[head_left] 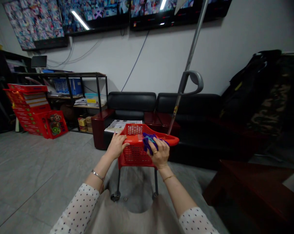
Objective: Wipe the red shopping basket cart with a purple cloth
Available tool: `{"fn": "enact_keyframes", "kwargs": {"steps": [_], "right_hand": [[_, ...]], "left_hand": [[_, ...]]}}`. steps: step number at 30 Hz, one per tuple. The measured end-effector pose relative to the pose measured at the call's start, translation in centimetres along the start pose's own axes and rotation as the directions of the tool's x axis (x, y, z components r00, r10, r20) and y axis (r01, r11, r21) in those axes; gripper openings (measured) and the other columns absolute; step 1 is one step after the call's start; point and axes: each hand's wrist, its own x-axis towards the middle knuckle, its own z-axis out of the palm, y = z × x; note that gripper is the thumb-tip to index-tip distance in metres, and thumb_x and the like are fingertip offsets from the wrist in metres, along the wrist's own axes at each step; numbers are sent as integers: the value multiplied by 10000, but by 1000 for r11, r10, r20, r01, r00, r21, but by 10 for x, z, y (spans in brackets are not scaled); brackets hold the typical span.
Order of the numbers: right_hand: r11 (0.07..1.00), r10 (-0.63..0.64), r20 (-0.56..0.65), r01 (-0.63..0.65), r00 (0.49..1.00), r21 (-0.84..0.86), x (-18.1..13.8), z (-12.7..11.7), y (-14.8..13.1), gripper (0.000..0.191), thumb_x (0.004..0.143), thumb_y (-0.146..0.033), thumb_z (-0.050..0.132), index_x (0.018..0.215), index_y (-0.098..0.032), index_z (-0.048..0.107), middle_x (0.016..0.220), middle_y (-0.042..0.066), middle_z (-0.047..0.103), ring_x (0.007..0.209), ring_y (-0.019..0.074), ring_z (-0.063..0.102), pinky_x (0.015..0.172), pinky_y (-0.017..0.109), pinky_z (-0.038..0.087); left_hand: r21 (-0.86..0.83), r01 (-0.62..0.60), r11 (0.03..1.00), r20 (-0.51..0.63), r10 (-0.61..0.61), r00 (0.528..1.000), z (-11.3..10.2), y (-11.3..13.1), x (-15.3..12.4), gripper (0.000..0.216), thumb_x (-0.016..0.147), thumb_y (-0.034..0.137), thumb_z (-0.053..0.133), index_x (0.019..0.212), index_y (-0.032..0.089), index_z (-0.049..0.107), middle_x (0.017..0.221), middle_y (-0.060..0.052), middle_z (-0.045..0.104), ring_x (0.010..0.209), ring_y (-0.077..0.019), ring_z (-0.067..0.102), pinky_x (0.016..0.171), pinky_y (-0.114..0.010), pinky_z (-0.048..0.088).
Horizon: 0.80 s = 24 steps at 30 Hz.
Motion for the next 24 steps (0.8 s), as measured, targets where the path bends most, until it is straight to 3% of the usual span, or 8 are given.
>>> {"fn": "enact_keyframes", "kwargs": {"steps": [2, 4, 8, 12, 16, 19, 22, 24], "right_hand": [[983, 177, -103, -181, 979, -32, -4, 1, 2, 356, 910, -289, 522, 1250, -229, 608, 1214, 118, 621, 1129, 246, 546, 994, 441, 399], [966, 249, -149, -257, 957, -33, 1, 6, -13, 362, 912, -265, 506, 1256, -214, 605, 1187, 125, 628, 1125, 256, 545, 996, 460, 394], [1000, 20, -38, -20, 999, 0, 15, 15, -39, 363, 881, -310, 586, 1238, -256, 625, 1199, 94, 637, 1185, 256, 502, 1045, 455, 342], [976, -217, 75, 215, 973, 22, 4, 5, -3, 382, 880, -226, 582, 1240, -351, 611, 1285, 38, 599, 1236, 214, 471, 1064, 414, 331], [996, -92, 27, 92, 995, -9, -7, -5, 26, 360, 902, -273, 576, 1260, -293, 599, 1277, 85, 590, 1211, 230, 488, 1046, 437, 361], [997, -71, 13, 71, 997, 15, 7, -1, 4, 356, 910, -347, 578, 1244, -230, 613, 1219, 109, 632, 1169, 245, 509, 1034, 432, 365], [988, -149, 86, 145, 985, 50, 28, 3, -22, 368, 909, -354, 580, 1250, -223, 621, 1218, 98, 658, 1142, 238, 523, 1030, 404, 341], [983, -178, 159, 167, 971, 83, 36, 2, -21, 393, 908, -357, 572, 1276, -224, 612, 1249, 97, 651, 1140, 236, 529, 1012, 388, 340]], "left_hand": [[6, 0, 1000, 4, 0, 1000, 2, 1, 1, 332, 938, 384, 487, 1179, 189, 607, 1182, -113, 666, 1326, -298, 446, 1151, -603, 244], [17, -3, 1000, -8, 3, 1000, 4, 3, 1, 330, 944, 379, 472, 1198, 215, 605, 1143, -99, 672, 1282, -283, 484, 1151, -601, 238], [15, 2, 1000, -25, -1, 1000, 5, -1, 1, 316, 948, 382, 456, 1185, 246, 615, 1112, -79, 665, 1258, -273, 482, 1152, -593, 229], [-15, 13, 1000, -1, -13, 1000, 2, -7, 3, 307, 944, 392, 459, 1142, 235, 633, 1071, -78, 660, 1254, -278, 463, 1148, -598, 234], [-31, 14, 999, 7, -14, 1000, 2, -5, 4, 296, 940, 379, 463, 1141, 240, 631, 1083, -72, 658, 1226, -270, 469, 1148, -596, 229], [-29, 32, 999, -10, -33, 999, 3, -1, 4, 292, 942, 368, 453, 1140, 243, 628, 1079, -65, 659, 1229, -265, 460, 1157, -587, 209], [-35, 46, 998, -18, -47, 999, 1, -1, 2, 297, 950, 362, 429, 1135, 236, 625, 1073, -61, 658, 1236, -256, 453, 1167, -572, 193], [-39, 45, 998, -16, -46, 999, -1, -3, 2, 300, 955, 369, 413, 1128, 245, 624, 1071, -52, 656, 1207, -245, 472, 1165, -564, 202]]}}
